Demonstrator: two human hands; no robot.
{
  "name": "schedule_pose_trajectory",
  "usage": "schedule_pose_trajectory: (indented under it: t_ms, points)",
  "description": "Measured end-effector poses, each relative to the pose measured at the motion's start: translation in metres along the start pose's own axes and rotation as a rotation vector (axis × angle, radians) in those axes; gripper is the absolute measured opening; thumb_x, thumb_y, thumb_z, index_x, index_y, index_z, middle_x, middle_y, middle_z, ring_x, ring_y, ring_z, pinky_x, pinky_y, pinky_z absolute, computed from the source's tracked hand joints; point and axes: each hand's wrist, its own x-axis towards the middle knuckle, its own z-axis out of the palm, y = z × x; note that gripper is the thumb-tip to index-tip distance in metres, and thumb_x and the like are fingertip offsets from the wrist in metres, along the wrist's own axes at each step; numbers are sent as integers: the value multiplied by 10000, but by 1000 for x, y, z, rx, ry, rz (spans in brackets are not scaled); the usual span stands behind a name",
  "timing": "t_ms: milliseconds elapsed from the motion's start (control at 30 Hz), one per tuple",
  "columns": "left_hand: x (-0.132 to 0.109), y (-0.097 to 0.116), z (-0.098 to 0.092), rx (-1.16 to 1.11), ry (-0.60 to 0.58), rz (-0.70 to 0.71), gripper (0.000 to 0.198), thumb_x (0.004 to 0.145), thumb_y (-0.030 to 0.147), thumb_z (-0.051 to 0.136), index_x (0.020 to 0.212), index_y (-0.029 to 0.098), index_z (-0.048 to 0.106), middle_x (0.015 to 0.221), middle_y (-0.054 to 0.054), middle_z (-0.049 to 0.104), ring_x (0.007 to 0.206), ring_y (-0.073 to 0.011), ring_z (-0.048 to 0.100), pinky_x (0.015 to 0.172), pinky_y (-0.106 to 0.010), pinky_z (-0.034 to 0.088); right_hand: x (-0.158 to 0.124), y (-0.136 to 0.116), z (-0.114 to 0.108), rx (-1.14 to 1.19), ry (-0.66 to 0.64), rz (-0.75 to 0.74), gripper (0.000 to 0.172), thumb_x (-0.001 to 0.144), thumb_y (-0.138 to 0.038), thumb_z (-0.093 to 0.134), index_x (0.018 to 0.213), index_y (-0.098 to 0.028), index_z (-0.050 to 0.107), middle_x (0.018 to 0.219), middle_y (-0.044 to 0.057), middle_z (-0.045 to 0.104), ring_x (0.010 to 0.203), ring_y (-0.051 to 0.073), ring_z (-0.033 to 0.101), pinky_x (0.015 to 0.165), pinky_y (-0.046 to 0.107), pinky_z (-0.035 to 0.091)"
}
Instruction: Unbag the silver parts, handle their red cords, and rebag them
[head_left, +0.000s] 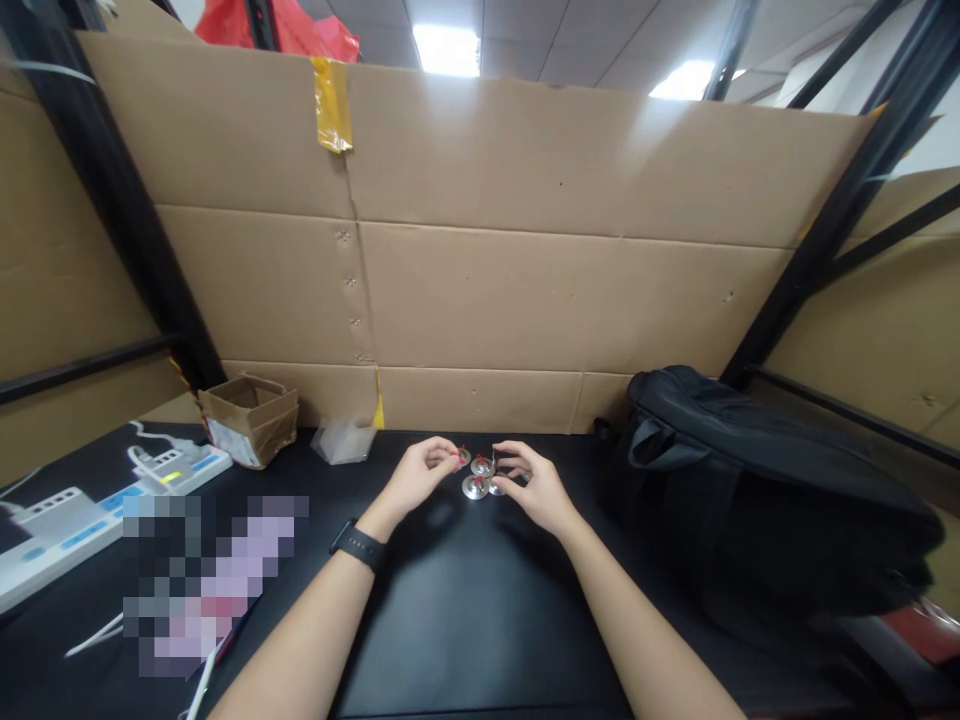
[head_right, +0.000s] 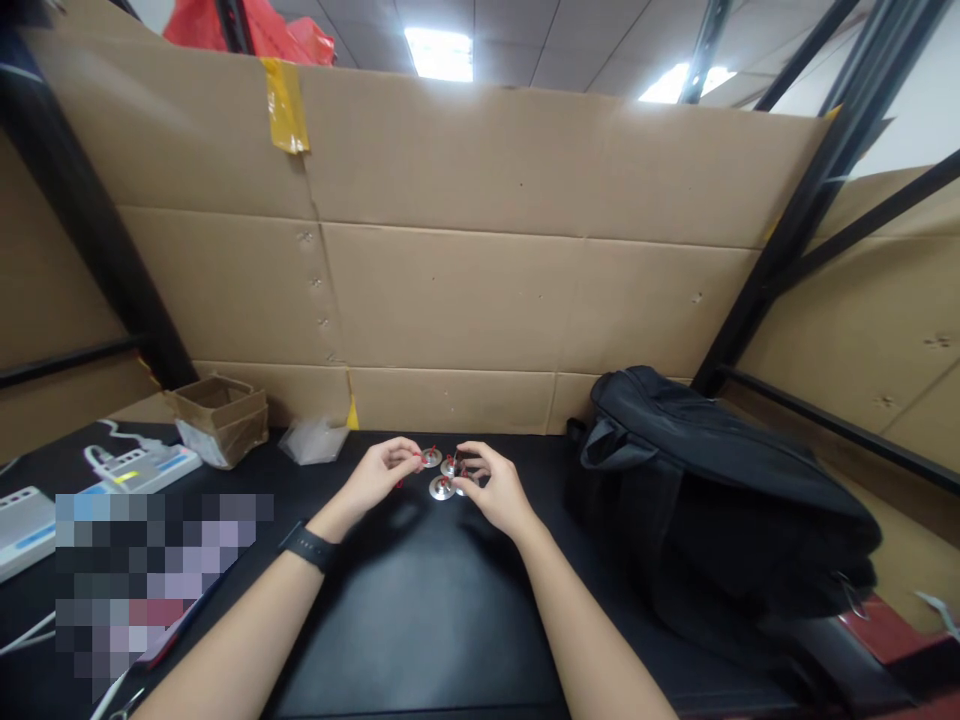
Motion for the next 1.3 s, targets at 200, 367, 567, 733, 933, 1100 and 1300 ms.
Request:
schedule_pose_trajectory:
  t_ms: [200, 367, 567, 733, 933, 1100, 1300]
  points:
    - [-6, 2, 27, -54, -80, 11, 309, 760, 419, 784, 843, 143, 672, 813, -75, 742, 743, -181, 705, 764, -308, 549, -4, -7, 13, 127, -27, 6, 482, 788, -288, 768, 1241, -245, 609, 1190, 82, 701, 1066, 250, 702, 861, 367, 582]
    - [-5, -1, 29, -36, -20, 6, 328, 777, 407, 774, 954, 135, 727, 931, -116, 772, 857, -225, 728, 838, -353, 561, -5, -5, 16, 145, -23, -15, 496, 785, -285, 773, 1252, -243, 612, 1169, 83, 708, 1080, 251, 696, 901, 391, 580]
    - [-6, -2, 35, -133, 2, -64, 349, 746, 396, 802, 962, 131, 731, 977, -123, 775, 919, -241, 730, 876, -369, 564, -5, -3, 20, 132, -1, -33, 495, 784, -249, 771, 1254, -250, 616, 1171, 80, 711, 1093, 245, 690, 879, 364, 583]
    - [-7, -6, 40, -204, -5, -79, 355, 705, 372, 835, 934, 129, 715, 945, -109, 763, 892, -222, 719, 849, -344, 558, -5, 2, 21, 123, 4, -43, 526, 767, -231, 785, 1262, -245, 610, 1190, 87, 706, 1108, 252, 683, 882, 368, 580]
    - [-6, -7, 43, -216, -4, -63, 307, 741, 359, 808, 923, 131, 716, 929, -91, 749, 869, -194, 695, 830, -306, 531, -5, 4, 21, 137, -15, -52, 524, 763, -231, 790, 1254, -262, 610, 1260, 88, 674, 1143, 263, 669, 868, 362, 583]
    - [-6, -6, 43, -213, -39, -26, 287, 773, 364, 786, 926, 132, 717, 922, -86, 745, 851, -188, 683, 819, -298, 517, -4, 2, 19, 158, 0, -31, 527, 740, -222, 813, 1229, -262, 621, 1250, 86, 683, 1118, 256, 678, 878, 367, 576]
    - [-5, -11, 44, -172, -13, -18, 315, 755, 392, 798, 913, 128, 734, 948, -104, 754, 874, -211, 694, 834, -317, 522, -4, -1, 18, 185, -3, -17, 537, 717, -216, 834, 1209, -252, 623, 1218, 89, 701, 1103, 254, 686, 874, 367, 571]
